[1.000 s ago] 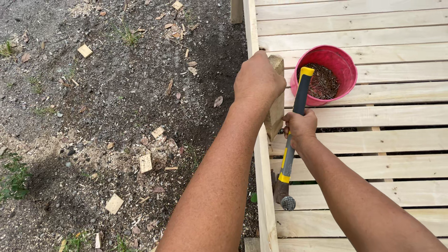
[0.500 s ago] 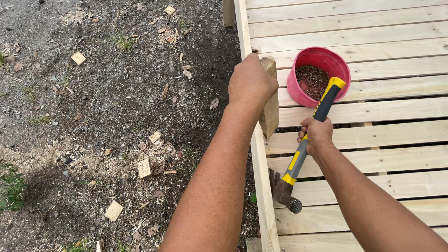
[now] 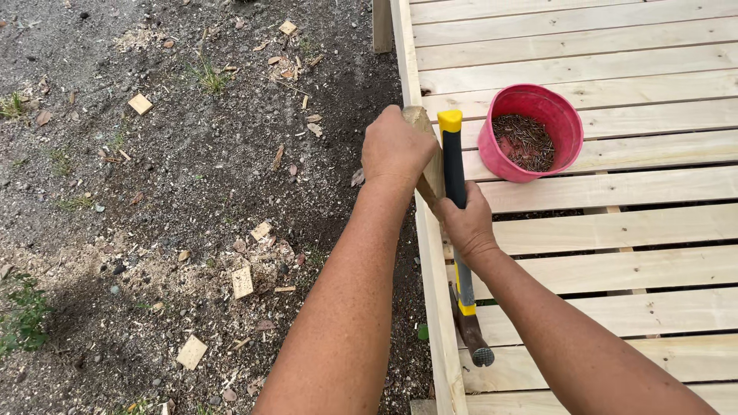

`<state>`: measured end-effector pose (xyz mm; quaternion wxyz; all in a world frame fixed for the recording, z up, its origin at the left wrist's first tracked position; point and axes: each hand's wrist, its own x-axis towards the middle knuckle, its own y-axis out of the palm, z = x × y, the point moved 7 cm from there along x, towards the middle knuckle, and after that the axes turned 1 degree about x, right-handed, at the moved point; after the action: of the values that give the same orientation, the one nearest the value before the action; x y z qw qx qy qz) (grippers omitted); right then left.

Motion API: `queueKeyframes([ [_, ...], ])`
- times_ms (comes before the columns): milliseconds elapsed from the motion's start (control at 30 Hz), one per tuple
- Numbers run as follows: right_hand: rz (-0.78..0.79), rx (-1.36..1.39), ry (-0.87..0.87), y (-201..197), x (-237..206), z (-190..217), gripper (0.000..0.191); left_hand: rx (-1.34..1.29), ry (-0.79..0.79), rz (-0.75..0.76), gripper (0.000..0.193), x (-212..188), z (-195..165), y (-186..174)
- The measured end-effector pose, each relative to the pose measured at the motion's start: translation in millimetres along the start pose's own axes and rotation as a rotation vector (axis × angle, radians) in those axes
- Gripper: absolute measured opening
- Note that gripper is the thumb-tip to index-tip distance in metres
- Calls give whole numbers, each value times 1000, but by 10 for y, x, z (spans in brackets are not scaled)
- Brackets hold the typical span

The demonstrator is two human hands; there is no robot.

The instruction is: The person hammers nails into a wooden slatted frame using a claw hammer. They repeatedly pick nails from a pink bucket, position them on the frame, and drive them in with the hammer. The work progresses along the edge of the frame.

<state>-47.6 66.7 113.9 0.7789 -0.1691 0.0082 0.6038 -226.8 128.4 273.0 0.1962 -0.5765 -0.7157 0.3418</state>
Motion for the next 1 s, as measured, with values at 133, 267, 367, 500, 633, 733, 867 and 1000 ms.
queueKeyframes([
  [133,-17,-237,-223,53,1,197,30,-10,-148,57,49,55,263,-6],
  [267,14,-206,14,21,95,107,33,-85,-252,102,51,-23,478,-7],
  [367,-42,58,200,-86,163,15,36,-161,-297,144,49,-123,576,49],
  [500,-3,226,259,-105,268,-76,36,-215,-326,156,46,-135,632,103],
  [633,-2,251,363,-113,385,-248,33,-262,-361,145,46,-117,735,96],
  [733,-14,274,408,-114,455,-300,33,-275,-377,144,43,-158,816,84],
  [867,-39,187,376,-139,403,-210,26,-289,-393,137,46,-217,817,95],
  [1000,38,8,198,-164,140,25,21,-175,-297,82,50,-204,655,56],
])
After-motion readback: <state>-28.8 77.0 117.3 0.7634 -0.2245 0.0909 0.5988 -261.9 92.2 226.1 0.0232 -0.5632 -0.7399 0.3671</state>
